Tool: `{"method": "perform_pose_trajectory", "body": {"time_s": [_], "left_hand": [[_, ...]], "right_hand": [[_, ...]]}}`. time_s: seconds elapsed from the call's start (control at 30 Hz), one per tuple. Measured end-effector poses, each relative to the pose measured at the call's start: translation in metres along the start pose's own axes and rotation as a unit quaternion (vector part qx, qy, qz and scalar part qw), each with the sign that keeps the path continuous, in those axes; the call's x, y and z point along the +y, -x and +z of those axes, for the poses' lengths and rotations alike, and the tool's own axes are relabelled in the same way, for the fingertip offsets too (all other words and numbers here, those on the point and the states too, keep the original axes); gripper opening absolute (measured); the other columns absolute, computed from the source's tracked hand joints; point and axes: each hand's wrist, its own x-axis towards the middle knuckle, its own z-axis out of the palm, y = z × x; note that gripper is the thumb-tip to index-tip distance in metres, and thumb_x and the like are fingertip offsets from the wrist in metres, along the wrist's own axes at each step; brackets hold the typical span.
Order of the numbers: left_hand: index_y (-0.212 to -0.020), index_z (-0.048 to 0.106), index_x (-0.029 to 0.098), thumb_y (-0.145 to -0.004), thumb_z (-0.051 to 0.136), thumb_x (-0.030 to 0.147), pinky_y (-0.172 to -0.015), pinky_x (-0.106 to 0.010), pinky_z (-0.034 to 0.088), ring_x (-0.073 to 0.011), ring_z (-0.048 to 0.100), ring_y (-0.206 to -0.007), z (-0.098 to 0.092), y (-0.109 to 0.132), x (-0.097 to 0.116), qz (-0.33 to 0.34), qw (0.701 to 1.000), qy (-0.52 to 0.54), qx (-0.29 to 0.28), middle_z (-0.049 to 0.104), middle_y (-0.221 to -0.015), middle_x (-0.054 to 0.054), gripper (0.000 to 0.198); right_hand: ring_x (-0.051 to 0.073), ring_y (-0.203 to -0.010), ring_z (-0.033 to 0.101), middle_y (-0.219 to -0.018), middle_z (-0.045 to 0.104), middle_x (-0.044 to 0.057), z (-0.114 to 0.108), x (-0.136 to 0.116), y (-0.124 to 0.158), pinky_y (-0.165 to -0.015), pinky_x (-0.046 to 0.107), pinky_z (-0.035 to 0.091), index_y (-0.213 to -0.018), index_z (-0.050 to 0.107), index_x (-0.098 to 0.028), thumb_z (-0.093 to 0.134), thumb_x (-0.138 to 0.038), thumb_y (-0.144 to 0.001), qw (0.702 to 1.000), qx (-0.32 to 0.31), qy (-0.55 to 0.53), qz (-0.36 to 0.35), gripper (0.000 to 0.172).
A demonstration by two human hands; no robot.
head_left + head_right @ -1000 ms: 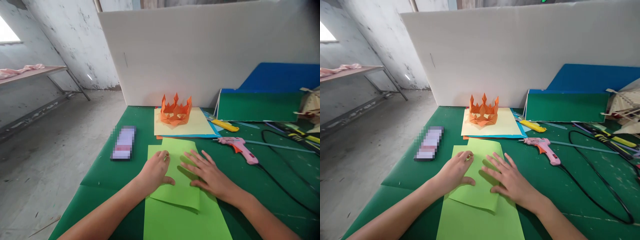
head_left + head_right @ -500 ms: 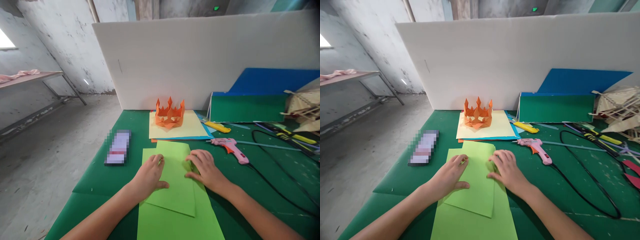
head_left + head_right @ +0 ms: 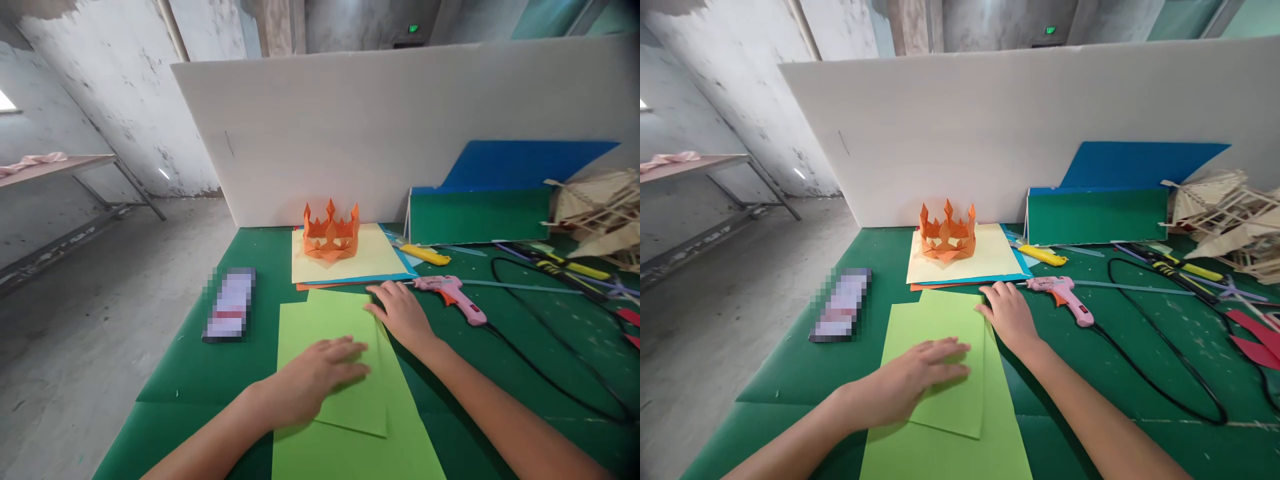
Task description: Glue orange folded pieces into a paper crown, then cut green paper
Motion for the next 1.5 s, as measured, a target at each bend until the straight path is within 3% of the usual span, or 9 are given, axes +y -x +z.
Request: {"method": "perform_pose_trajectory", "body": {"time_s": [0.1,0.2,0.33,0.43,0.63,0.73,0.9,1.0,1.5], "left_hand": [[-0.132,0.047,0.026,-0.067,0.052,-0.002,-0.118,-0.043,0.018,-0.0221,0.021,-0.145,0.005,-0.003,0.005,0.053,0.998,0.018,-0.032,0.035,-0.153,0.0,0.071],[-0.127,0.05,0.025,-0.07,0.052,0.002,-0.118,-0.045,0.018,-0.0224,0.024,-0.144,0.009,-0.005,0.008,0.037,0.999,0.012,-0.016,0.039,-0.151,-0.001,0.061],[-0.128,0.048,0.024,-0.072,0.053,0.004,-0.118,-0.049,0.017,-0.0254,0.021,-0.144,0.014,-0.005,0.012,0.036,0.999,-0.022,-0.017,0.037,-0.152,-0.003,0.059],[-0.13,0.046,0.021,-0.076,0.053,0.007,-0.117,-0.054,0.016,-0.0303,0.019,-0.145,0.017,-0.006,0.015,0.025,0.998,-0.055,-0.018,0.035,-0.153,-0.008,0.056],[-0.13,0.047,0.018,-0.078,0.048,0.005,-0.115,-0.06,0.016,-0.035,0.018,-0.144,0.014,-0.011,0.005,-0.033,0.992,-0.118,0.012,0.031,-0.154,-0.014,0.054],[-0.13,0.046,0.02,-0.07,0.049,-0.002,-0.116,-0.058,0.018,-0.0328,0.018,-0.145,0.01,-0.011,-0.009,-0.05,0.992,-0.112,0.014,0.03,-0.154,-0.013,0.065],[-0.129,0.046,0.022,-0.066,0.047,-0.004,-0.115,-0.058,0.018,-0.0312,0.018,-0.145,0.009,-0.01,-0.019,-0.054,0.995,-0.077,0.024,0.031,-0.154,-0.012,0.069],[-0.129,0.047,0.022,-0.064,0.046,-0.005,-0.115,-0.058,0.018,-0.0311,0.017,-0.145,0.01,-0.009,-0.019,-0.056,0.996,-0.057,0.026,0.03,-0.154,-0.012,0.07],[-0.128,0.048,0.023,-0.064,0.045,-0.006,-0.115,-0.058,0.017,-0.0306,0.016,-0.146,0.012,-0.008,-0.018,-0.055,0.997,-0.038,0.039,0.03,-0.154,-0.011,0.07]], "right_hand": [[0.027,-0.093,0.054,-0.098,0.062,0.01,-0.003,-0.002,-0.001,-0.079,0.038,0.043,-0.102,0.062,-0.019,0.05,-0.031,-0.093,0.999,0.001,-0.034,-0.013,0.019],[0.024,-0.093,0.056,-0.099,0.063,0.008,-0.005,-0.005,0.0,-0.079,0.035,0.044,-0.095,0.059,-0.02,0.05,-0.026,-0.093,0.997,0.011,-0.071,-0.02,0.01],[0.018,-0.074,0.06,-0.082,0.065,0.002,-0.01,-0.007,0.003,-0.063,0.028,0.044,-0.09,0.054,-0.022,0.048,-0.022,-0.094,0.992,0.03,-0.12,-0.024,0.008],[0.018,-0.076,0.062,-0.082,0.067,0.002,-0.014,-0.009,0.001,-0.067,0.028,0.045,-0.089,0.054,-0.023,0.046,-0.022,-0.095,0.987,0.06,-0.146,-0.037,0.01],[0.02,-0.08,0.062,-0.085,0.067,0.005,-0.011,-0.014,-0.035,-0.074,0.031,0.045,-0.089,0.056,-0.022,0.044,-0.023,-0.095,0.98,0.092,-0.168,-0.057,0.013],[0.02,-0.075,0.06,-0.081,0.065,0.004,0.0,-0.015,-0.058,-0.068,0.03,0.044,-0.097,0.055,-0.022,0.049,-0.02,-0.091,0.982,0.076,-0.165,-0.053,0.009],[0.022,-0.081,0.06,-0.091,0.065,0.005,0.019,-0.008,-0.07,-0.072,0.031,0.044,-0.123,0.048,-0.023,0.057,-0.012,-0.083,0.987,0.023,-0.149,-0.058,0.042],[0.022,-0.081,0.059,-0.086,0.064,0.003,0.024,-0.004,-0.068,-0.072,0.031,0.044,-0.129,0.043,-0.023,0.059,-0.009,-0.081,0.99,0.002,-0.136,-0.048,0.052],[0.021,-0.069,0.063,-0.078,0.07,0.004,0.023,-0.005,-0.086,-0.056,0.027,0.032,-0.126,0.04,-0.016,0.05,-0.009,-0.086,0.999,-0.047,-0.022,0.014,0.042]]}}
